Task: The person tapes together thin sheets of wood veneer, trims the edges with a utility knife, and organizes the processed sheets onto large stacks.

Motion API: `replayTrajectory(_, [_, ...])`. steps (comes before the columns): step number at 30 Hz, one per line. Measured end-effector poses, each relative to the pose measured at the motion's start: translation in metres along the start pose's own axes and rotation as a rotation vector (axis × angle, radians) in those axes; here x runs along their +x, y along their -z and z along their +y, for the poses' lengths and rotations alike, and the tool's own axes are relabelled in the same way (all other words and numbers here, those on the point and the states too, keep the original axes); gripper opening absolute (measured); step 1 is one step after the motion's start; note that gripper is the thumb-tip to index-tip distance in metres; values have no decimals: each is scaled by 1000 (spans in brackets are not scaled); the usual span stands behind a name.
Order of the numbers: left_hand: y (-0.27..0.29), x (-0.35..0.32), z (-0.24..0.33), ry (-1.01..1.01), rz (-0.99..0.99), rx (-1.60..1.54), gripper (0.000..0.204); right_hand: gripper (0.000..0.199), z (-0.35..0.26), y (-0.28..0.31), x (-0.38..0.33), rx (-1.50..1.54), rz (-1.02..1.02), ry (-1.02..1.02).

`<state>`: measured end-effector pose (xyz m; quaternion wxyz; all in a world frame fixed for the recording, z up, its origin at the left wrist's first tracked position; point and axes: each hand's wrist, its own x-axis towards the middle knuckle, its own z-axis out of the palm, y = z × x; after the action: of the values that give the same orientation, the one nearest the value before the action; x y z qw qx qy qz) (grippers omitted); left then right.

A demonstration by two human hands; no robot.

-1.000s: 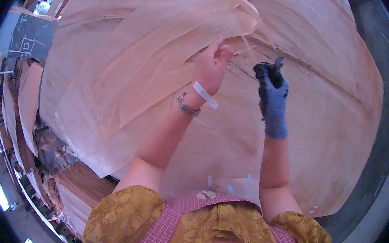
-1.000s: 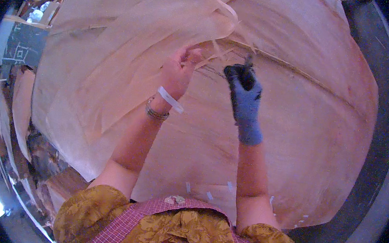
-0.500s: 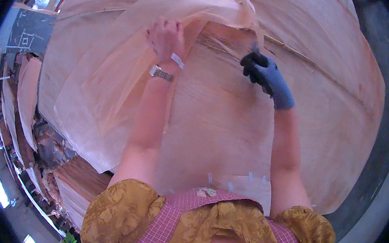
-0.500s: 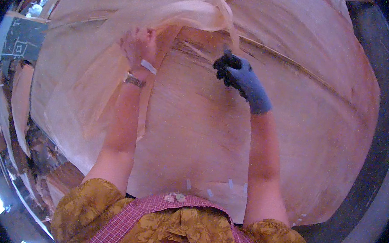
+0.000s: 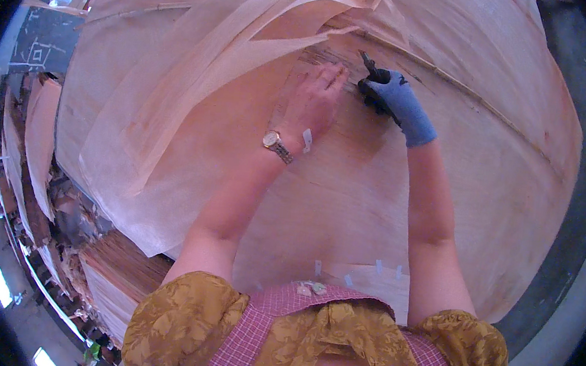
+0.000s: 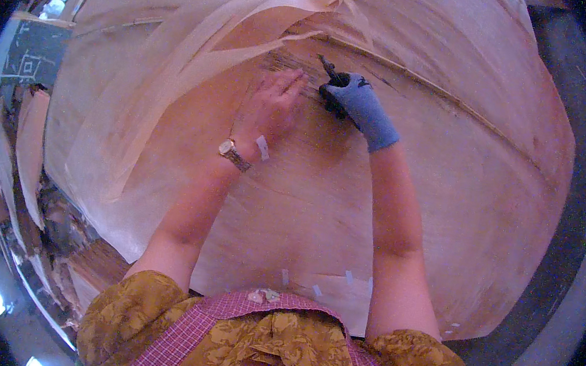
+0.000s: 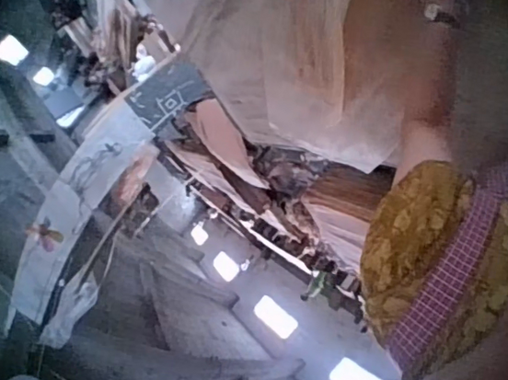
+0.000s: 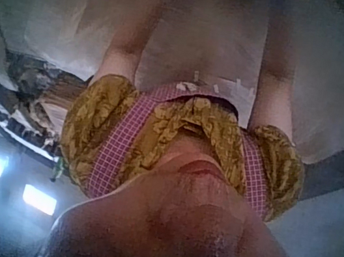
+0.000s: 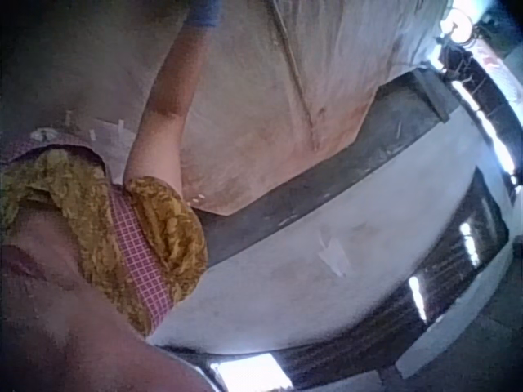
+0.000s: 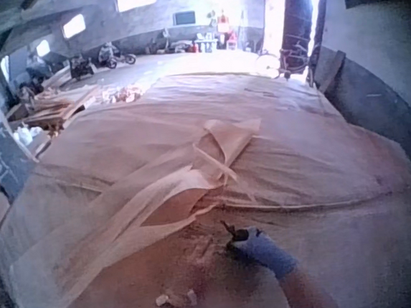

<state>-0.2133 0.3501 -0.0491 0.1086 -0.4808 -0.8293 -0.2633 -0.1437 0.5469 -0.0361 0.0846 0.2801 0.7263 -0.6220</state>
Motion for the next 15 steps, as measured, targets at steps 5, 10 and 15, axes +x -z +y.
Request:
replayTrajectory(5, [-7,1,8,39,-107,66,32,21,7,6,-4,-316,186,122])
replayTrajectory(10, [6,8,13,153,-282,41,29,25,-5,-18,-70,122,147,72])
replayTrajectory(15, [3,3,7,135,-322,50,30,40,11,-82,-116,453,-75,-80])
